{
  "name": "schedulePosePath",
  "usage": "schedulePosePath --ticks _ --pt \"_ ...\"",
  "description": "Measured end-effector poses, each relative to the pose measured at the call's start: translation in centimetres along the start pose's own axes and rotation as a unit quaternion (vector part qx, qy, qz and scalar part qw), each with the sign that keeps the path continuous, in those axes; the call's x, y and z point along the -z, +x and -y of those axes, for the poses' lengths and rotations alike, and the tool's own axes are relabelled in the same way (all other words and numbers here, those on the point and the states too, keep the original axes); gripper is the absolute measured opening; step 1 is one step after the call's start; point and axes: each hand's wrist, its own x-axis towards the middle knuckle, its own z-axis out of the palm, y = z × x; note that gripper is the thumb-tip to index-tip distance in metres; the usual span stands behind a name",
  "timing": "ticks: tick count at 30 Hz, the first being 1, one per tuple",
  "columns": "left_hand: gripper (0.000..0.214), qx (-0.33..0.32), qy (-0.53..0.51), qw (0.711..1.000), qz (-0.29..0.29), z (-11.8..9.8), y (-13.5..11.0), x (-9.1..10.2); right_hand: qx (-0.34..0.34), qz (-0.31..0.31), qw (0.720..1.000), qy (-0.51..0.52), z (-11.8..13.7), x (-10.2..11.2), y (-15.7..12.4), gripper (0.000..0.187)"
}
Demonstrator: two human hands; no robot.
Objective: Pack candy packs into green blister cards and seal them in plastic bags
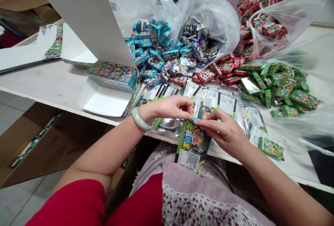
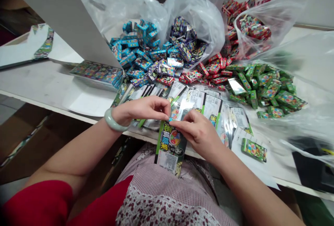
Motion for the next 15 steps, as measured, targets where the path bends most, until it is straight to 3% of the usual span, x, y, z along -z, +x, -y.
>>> schedulePosePath --ticks 5,9,12,15 --pt "0.006 -0.013 0.069 0.997 0.042 -0.6 0.3 -0.1 -0.003 0.012 1.000 0.024 0.0 -0.5 -0.2 0.028" --pt "0.010 -0.019 0.144 0.989 0.004 -1.4 -0.3 -0.5 -0.057 -0.006 0.998 0.025 0.2 -0.9 -0.4 0.025" --pt "0.010 -0.036 0.093 0.995 -0.010 -1.3 -1.1 -0.9 -0.059 -0.006 0.998 0.034 0.3 -0.7 -0.5 0.021" --pt "0.014 -0.050 0.008 0.996 -0.072 -0.2 -2.0 -2.1 -0.064 -0.021 0.997 0.042 0.3 -0.4 -0.5 0.023"
